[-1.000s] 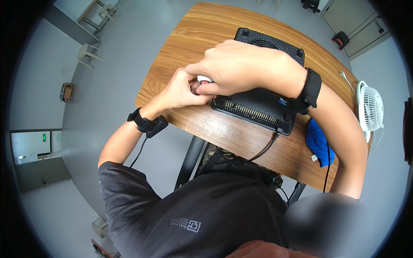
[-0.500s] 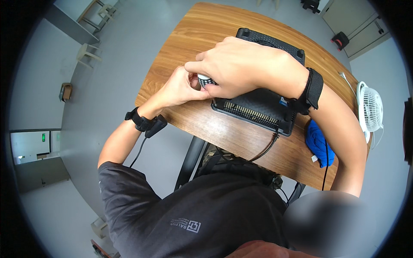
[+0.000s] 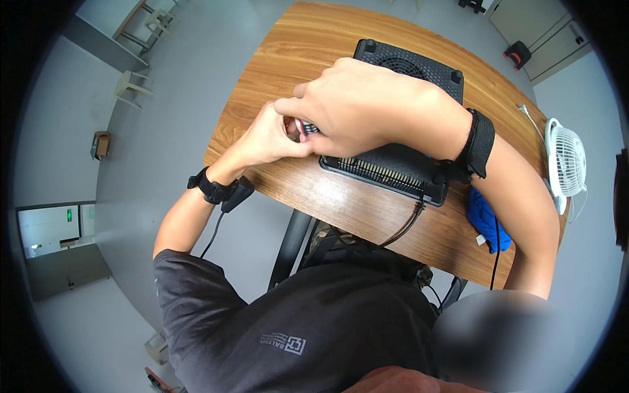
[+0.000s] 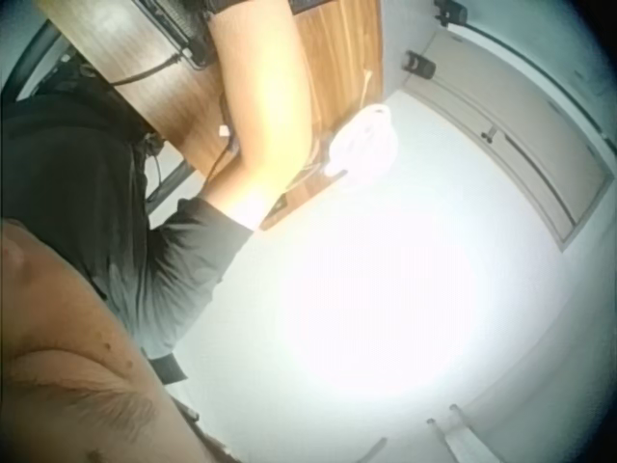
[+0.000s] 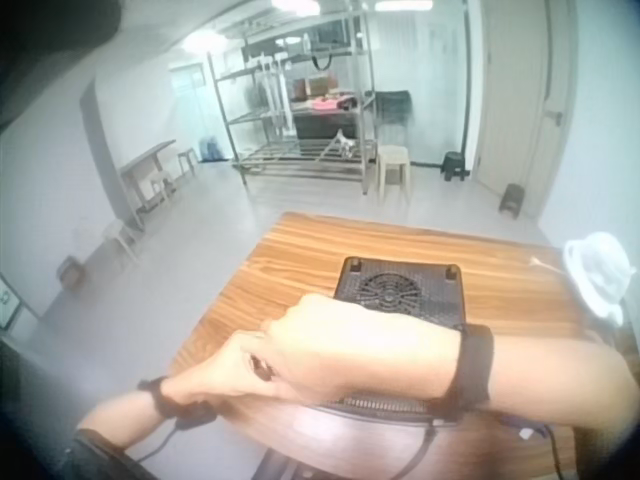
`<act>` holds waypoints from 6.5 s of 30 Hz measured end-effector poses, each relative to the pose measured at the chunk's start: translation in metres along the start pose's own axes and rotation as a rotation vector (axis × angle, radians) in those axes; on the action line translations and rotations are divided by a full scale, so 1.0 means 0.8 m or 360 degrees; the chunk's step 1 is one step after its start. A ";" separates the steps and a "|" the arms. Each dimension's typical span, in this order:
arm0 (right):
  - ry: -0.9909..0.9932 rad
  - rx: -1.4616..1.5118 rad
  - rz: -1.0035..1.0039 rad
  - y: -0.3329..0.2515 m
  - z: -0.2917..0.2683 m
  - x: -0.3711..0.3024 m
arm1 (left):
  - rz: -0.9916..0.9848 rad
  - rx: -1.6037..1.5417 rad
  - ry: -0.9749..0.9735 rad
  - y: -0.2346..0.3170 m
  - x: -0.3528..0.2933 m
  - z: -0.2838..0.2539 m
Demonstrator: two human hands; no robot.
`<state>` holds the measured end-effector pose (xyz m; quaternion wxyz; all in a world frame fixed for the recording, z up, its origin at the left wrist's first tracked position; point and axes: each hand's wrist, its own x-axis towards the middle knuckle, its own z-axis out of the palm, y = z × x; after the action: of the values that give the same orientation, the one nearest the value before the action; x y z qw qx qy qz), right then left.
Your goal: The person assembles an electronic device by installing a circuit board into a housing containing a copper coil. They use a screwdriver to secure the board with screws, then flip the device over and tighten additional screws on the bottom casing.
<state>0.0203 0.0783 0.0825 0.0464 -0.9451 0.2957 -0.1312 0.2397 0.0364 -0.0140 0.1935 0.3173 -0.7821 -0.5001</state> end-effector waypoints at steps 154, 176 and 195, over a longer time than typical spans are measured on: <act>-0.0313 -0.0036 0.0162 -0.032 0.008 0.016 | 0.0036 0.0015 -0.0155 0.009 -0.012 0.004; -0.0330 -0.0131 0.0208 -0.026 0.008 0.013 | 0.0071 -0.0152 -0.0056 0.021 -0.012 0.015; -0.0649 -0.0045 0.0413 -0.044 -0.014 0.032 | 0.0217 0.0004 0.0044 0.009 -0.009 0.016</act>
<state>0.0567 0.0928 0.1049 0.1085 -0.9066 0.4010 0.0735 0.2351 0.0522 -0.0128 0.2375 0.2705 -0.7997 -0.4805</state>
